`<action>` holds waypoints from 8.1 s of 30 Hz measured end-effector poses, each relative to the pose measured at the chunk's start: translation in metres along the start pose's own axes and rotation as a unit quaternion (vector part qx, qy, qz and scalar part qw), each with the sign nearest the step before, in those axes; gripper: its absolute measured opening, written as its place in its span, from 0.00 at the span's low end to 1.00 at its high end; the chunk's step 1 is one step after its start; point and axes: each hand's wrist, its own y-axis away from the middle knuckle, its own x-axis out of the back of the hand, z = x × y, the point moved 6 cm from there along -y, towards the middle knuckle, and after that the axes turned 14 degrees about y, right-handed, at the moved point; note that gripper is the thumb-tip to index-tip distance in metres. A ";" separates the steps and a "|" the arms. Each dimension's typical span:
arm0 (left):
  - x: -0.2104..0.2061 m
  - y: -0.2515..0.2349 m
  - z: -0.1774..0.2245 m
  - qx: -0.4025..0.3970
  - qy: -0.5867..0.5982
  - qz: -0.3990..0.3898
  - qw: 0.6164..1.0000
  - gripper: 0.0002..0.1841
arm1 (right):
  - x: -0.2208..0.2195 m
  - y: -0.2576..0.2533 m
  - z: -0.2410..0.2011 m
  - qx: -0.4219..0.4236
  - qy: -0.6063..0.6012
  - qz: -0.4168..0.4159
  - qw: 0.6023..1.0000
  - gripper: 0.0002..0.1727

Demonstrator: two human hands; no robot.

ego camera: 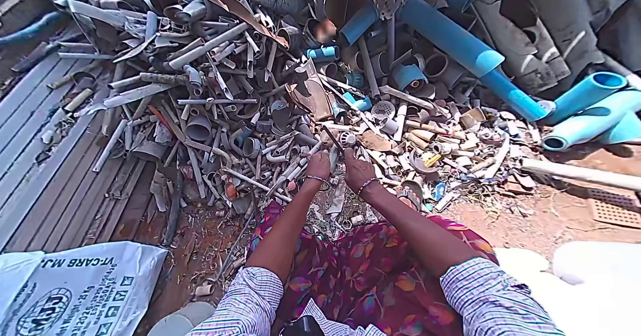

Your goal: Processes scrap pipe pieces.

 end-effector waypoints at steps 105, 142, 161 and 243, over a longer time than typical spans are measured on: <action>-0.001 0.013 0.007 0.070 0.124 -0.008 0.990 0.22 | 0.002 0.004 0.015 -0.018 -0.111 0.088 0.990 0.22; -0.023 0.023 0.015 -0.125 -0.090 -0.097 0.983 0.24 | -0.010 -0.001 0.058 -0.065 -0.502 0.129 0.853 0.34; -0.077 0.140 -0.064 -0.274 -0.138 -0.344 0.887 0.27 | -0.059 0.512 0.202 -0.396 -0.252 0.626 0.623 0.33; -0.092 0.311 -0.128 -0.183 0.208 -0.311 0.909 0.11 | -0.151 0.366 0.049 0.053 -0.431 0.084 0.897 0.17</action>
